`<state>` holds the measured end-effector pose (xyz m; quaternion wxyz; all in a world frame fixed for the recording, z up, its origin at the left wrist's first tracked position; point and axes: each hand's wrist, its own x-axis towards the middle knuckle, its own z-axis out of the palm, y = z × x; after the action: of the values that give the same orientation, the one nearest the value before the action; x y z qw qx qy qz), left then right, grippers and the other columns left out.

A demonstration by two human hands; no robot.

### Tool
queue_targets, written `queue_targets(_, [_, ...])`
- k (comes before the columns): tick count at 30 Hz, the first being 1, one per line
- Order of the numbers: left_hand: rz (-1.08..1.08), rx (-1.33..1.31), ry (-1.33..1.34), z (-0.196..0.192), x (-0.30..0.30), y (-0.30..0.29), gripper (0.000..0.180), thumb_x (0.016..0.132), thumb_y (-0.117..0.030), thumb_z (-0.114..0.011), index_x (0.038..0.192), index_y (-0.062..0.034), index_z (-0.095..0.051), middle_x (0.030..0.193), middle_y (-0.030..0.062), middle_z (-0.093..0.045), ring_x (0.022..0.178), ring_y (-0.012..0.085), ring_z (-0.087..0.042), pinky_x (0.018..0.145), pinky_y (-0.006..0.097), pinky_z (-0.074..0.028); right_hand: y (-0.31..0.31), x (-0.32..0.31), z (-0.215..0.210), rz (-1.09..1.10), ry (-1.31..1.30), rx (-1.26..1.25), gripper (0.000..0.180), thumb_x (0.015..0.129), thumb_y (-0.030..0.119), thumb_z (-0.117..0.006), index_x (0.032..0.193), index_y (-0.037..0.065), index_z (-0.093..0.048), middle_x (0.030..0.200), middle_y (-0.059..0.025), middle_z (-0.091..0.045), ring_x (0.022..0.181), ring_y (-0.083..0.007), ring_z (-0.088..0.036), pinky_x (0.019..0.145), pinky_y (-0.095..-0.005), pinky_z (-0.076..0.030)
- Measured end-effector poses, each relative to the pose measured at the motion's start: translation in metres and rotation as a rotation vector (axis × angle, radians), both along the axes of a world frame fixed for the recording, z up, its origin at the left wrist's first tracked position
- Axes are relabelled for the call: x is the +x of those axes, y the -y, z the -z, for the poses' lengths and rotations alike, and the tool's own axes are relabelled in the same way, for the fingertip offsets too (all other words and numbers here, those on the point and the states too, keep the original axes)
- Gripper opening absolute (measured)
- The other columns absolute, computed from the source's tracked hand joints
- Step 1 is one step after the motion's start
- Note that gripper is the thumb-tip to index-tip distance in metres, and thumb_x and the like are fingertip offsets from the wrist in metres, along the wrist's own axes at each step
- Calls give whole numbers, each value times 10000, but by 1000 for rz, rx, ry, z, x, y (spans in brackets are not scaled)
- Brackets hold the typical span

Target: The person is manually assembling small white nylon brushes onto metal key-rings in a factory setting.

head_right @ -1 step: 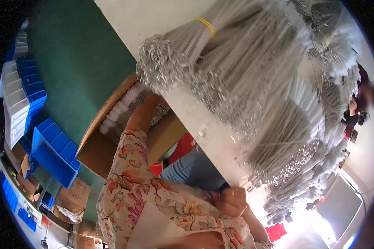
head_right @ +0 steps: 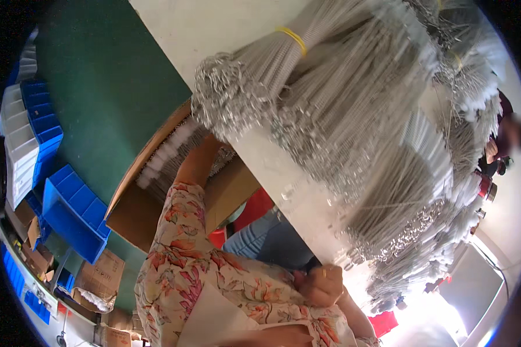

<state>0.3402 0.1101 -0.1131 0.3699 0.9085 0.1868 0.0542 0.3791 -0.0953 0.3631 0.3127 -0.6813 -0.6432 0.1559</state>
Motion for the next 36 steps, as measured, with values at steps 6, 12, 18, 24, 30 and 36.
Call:
queue_targets(6, [193, 0, -425, -20, -72, -7, 509, 805, -365, -542, 1234, -97, -492, 1279, 104, -461, 1235, 259, -369, 1068, 442, -207, 9, -12, -2, -12, 38, -16, 323, 540, -81, -721, 574, 153, -500, 474, 38, -407, 397, -105, -430, 385, -243, -271])
queue_targets(12, [185, 209, -388, 16, -122, 10, 573, 823, -398, -515, 1332, -169, -383, 1396, 20, -335, 1325, 208, -224, 1106, 459, -75, 6, -12, 1, 69, 75, -27, 298, 540, -75, -719, 578, 138, -514, 462, 34, -404, 388, -104, -425, 400, -235, -274])
queue_targets(18, [292, 143, -612, -16, -81, -2, 590, 793, -347, -572, 1316, -135, -401, 1399, 42, -328, 1330, 219, -213, 1107, 452, -85, -3, -9, -2, 63, 10, 5, 284, 552, -62, -721, 586, 120, -505, 469, 8, -406, 369, -102, -408, 339, -248, -255])
queue_targets(24, [210, 22, -650, -54, -48, -12, 643, 741, -269, -611, 1312, -77, -388, 1366, 107, -358, 1287, 256, -301, 1087, 457, -161, 1, -5, -8, 10, -121, 7, 273, 624, -31, -708, 589, 113, -479, 535, -24, -423, 378, -158, -416, 332, -287, -295])
queue_targets(30, [-619, -327, 55, -158, -125, 35, 370, 877, -223, -523, 1173, -2, -513, 1179, 175, -534, 1097, 291, -494, 943, 393, -372, 6, 0, -18, 53, -444, 68, 223, 699, 46, -687, 626, 82, -479, 551, -25, -438, 444, -187, -451, 410, -286, -350])
queue_targets(36, [-673, 41, 722, -419, -95, -20, 220, 914, -127, -480, 1044, 36, -549, 936, 94, -578, 830, 162, -536, 788, 292, -443, 43, 4, -42, -38, -1007, 21, 149, 794, 164, -644, 810, 43, -559, 624, -31, -547, 511, -135, -488, 485, -272, -399])
